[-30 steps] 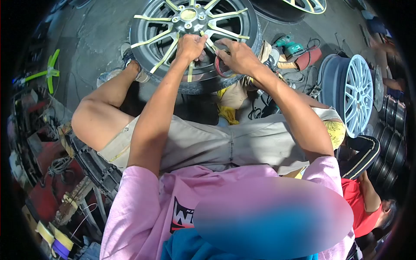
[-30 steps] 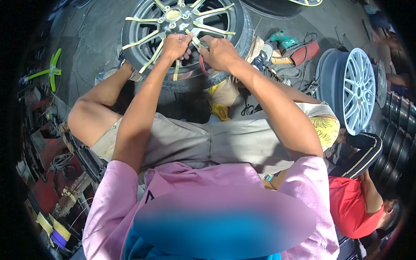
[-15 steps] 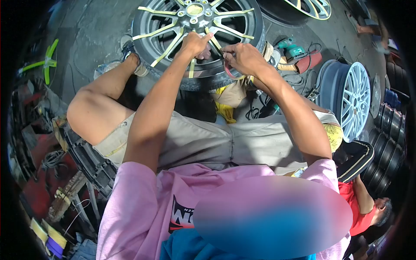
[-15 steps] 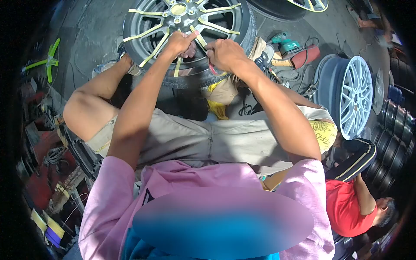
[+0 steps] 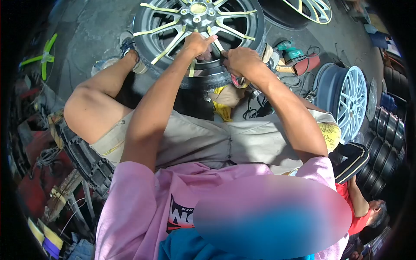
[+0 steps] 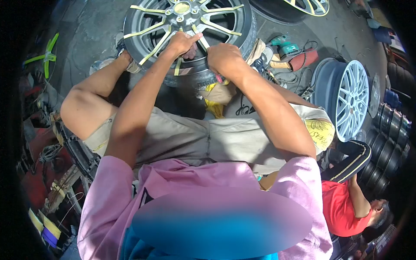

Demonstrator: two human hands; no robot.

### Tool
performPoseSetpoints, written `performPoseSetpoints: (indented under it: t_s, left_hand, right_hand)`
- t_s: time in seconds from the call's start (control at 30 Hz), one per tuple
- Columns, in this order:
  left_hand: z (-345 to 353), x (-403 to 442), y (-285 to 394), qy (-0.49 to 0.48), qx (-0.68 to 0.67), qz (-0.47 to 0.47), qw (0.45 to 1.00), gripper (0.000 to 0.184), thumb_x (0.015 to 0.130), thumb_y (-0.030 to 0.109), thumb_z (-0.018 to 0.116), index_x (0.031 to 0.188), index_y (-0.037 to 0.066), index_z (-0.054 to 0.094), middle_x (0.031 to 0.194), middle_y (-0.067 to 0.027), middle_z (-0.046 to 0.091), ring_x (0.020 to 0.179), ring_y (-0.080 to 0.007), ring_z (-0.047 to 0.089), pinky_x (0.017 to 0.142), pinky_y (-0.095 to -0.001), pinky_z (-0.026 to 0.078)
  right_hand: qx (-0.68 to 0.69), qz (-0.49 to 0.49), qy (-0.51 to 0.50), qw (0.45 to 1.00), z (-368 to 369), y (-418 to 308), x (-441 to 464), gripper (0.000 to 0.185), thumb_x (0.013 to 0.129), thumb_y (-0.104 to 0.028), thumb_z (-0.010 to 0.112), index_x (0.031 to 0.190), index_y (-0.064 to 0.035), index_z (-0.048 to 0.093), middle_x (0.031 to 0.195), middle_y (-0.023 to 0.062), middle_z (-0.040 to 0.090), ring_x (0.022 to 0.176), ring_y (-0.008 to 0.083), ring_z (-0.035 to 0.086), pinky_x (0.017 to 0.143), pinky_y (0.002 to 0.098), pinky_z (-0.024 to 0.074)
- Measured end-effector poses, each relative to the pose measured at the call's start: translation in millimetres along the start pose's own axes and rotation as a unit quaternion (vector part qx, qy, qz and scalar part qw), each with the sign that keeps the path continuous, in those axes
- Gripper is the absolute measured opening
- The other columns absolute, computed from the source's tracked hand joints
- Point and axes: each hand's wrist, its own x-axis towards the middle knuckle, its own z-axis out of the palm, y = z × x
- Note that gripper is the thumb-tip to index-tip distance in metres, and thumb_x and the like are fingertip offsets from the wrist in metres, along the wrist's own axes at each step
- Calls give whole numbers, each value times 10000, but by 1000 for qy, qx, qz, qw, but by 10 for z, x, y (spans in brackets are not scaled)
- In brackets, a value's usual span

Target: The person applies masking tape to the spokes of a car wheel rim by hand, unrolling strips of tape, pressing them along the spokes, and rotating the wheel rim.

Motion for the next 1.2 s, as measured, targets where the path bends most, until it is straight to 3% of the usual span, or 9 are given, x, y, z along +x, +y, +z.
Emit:
performPoseSetpoints:
  t_s: [0.2,0.27,0.6,0.73,0.77,0.9,1.07,1.2]
  left_hand:
    - [79,22,-78,-13,-8,-9,1000,607,894,512,689,628,-34,660,558,-149,649,419,-206,610,382,-305,456]
    - [61,-21,-32,-45,57,-21,997,618,918,541,633,726,-42,713,646,-135,710,529,-189,683,523,-296,566]
    - [92,-46,-60,-36,57,-19,998,641,873,593,662,709,-24,719,616,-118,698,516,-181,663,519,-291,541]
    - [112,-51,-57,-28,93,-26,995,619,872,598,657,696,8,723,608,-102,692,586,-175,686,617,-296,559]
    - [123,-66,-74,-36,65,13,997,633,877,584,668,686,-20,675,560,-104,652,464,-172,634,403,-272,450]
    - [179,-57,-132,-12,106,50,993,619,869,577,681,671,-10,681,552,-92,649,467,-164,626,430,-277,465]
    - [205,-91,-97,-48,77,8,996,610,852,565,704,668,-16,683,563,-94,655,484,-156,618,494,-289,502]
    - [203,-120,-73,-44,98,27,994,616,848,567,708,664,-20,679,562,-94,652,485,-155,617,502,-294,505]
  right_hand:
    - [-2,-14,13,1000,45,-14,-18,306,792,-106,651,1089,-88,726,1038,160,732,997,340,708,818,441,575]
    - [-7,-10,6,1000,34,-14,-34,295,808,-118,642,1089,-88,725,1038,159,731,998,340,708,819,442,575]
    - [-44,-40,54,997,-79,38,-269,277,916,-157,525,1113,-100,711,1058,161,724,995,337,707,842,443,567]
    - [-33,-28,34,998,-21,20,-200,280,926,-168,513,1110,-107,714,1041,152,730,974,333,714,831,442,569]
    - [-33,-26,34,999,-4,30,-187,280,926,-168,513,1110,-107,714,1041,152,730,974,333,714,831,442,569]
    - [-25,-20,21,999,21,28,-162,278,916,-174,528,1114,-103,710,1047,160,727,978,337,711,836,443,566]
    - [2,-21,19,1000,10,82,-189,274,900,-200,582,1116,-82,700,1015,172,725,958,355,707,829,446,565]
    - [33,-49,107,993,-97,235,-436,288,908,-261,605,1104,-70,694,908,201,715,891,384,697,800,472,560]
